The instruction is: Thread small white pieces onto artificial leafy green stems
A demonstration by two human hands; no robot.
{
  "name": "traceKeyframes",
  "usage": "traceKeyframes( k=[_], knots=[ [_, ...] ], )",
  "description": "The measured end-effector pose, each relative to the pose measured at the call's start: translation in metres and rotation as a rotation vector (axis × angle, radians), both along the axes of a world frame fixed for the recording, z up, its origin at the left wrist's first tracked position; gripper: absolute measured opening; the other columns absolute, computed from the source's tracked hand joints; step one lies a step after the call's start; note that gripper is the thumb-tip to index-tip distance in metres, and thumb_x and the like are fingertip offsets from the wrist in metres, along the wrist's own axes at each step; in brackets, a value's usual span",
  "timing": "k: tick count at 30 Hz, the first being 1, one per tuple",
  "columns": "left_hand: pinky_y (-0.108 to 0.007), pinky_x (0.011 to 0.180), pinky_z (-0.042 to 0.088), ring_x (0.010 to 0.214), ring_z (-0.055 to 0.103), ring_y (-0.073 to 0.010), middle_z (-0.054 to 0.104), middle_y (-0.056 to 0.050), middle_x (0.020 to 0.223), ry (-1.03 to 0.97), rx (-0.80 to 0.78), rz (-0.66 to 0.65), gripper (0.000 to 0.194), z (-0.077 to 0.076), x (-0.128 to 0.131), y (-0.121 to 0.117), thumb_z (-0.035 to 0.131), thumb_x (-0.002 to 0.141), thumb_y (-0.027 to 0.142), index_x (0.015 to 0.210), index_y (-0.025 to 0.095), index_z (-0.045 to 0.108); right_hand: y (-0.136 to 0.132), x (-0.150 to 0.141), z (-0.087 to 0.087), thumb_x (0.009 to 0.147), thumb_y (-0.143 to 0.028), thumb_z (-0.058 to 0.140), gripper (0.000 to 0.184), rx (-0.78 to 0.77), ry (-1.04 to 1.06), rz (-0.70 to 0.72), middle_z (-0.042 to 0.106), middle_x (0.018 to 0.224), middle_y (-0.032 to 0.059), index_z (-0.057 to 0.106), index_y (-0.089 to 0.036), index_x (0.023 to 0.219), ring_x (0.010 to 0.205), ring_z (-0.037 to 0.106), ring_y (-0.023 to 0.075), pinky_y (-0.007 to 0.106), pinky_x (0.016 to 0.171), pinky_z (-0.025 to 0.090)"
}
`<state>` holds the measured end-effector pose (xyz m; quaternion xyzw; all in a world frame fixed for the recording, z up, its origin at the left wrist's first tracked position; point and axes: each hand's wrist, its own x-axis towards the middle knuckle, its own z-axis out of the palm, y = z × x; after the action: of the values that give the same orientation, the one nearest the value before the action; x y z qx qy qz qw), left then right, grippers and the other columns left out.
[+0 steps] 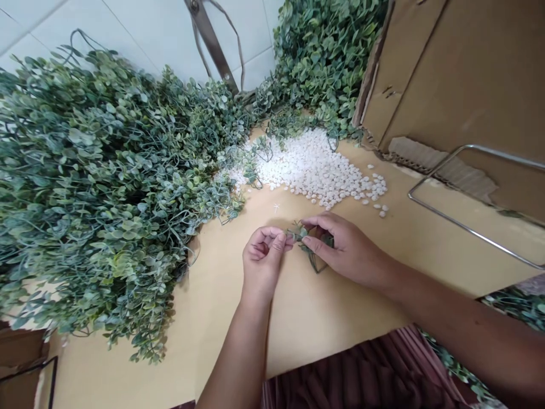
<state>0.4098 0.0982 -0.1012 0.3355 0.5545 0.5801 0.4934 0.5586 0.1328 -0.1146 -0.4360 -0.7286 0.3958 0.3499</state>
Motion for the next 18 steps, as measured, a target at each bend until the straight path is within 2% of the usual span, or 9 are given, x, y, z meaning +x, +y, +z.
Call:
traceKeyframes(
  k=[4,7,10,14,18],
  knots=[
    [-0.022,0.066,0.053,0.060,0.062,-0.0089,0.065,0.002,0.061,-0.058,0.021,-0.006,0.024,0.002,0.001,-0.002,0.078,0.060,0.031,0.068,0.016,0.061,-0.002,0.001,0.003,0.077,-0.029,0.058,0.024,-0.118,0.095,-0.011,0.063,0.088,0.0083,0.061,-0.015,0.097,0.079,0.059,0.0190,0.032,0.071,0.048],
    [-0.025,0.067,0.055,0.062,0.064,-0.0101,0.065,0.003,0.064,-0.091,0.038,-0.027,0.024,0.003,0.001,-0.003,0.078,0.059,0.031,0.068,0.017,0.061,-0.002,0.002,0.004,0.078,-0.039,0.058,0.029,-0.299,0.242,0.026,0.063,0.084,0.0057,0.058,-0.016,0.095,0.075,0.058,0.0164,0.028,0.066,0.048],
    [-0.027,0.067,0.056,0.065,0.064,-0.0115,0.066,0.002,0.068,-0.076,0.055,-0.047,0.023,0.003,0.002,-0.005,0.077,0.061,0.031,0.069,0.017,0.060,0.000,0.004,0.005,0.077,-0.048,0.057,0.033,-0.407,0.305,0.051,0.061,0.079,0.0040,0.056,-0.016,0.085,0.072,0.057,0.0153,0.026,0.063,0.047],
    [-0.028,0.067,0.056,0.066,0.064,-0.0116,0.065,0.002,0.069,-0.042,0.042,-0.068,0.022,0.003,0.001,-0.006,0.075,0.064,0.031,0.070,0.017,0.060,0.002,0.006,0.009,0.077,-0.048,0.057,0.032,-0.425,0.349,0.088,0.061,0.073,0.0034,0.056,-0.017,0.074,0.071,0.057,0.0156,0.026,0.066,0.046],
    [-0.025,0.064,0.055,0.066,0.065,-0.0120,0.065,0.002,0.067,-0.033,-0.015,-0.063,0.025,0.006,-0.002,-0.006,0.077,0.061,0.033,0.069,0.016,0.059,0.001,0.007,0.012,0.083,-0.042,0.048,0.029,-0.324,0.312,0.020,0.059,0.066,0.0032,0.054,-0.018,0.069,0.068,0.058,0.0168,0.027,0.065,0.046]
  ],
)
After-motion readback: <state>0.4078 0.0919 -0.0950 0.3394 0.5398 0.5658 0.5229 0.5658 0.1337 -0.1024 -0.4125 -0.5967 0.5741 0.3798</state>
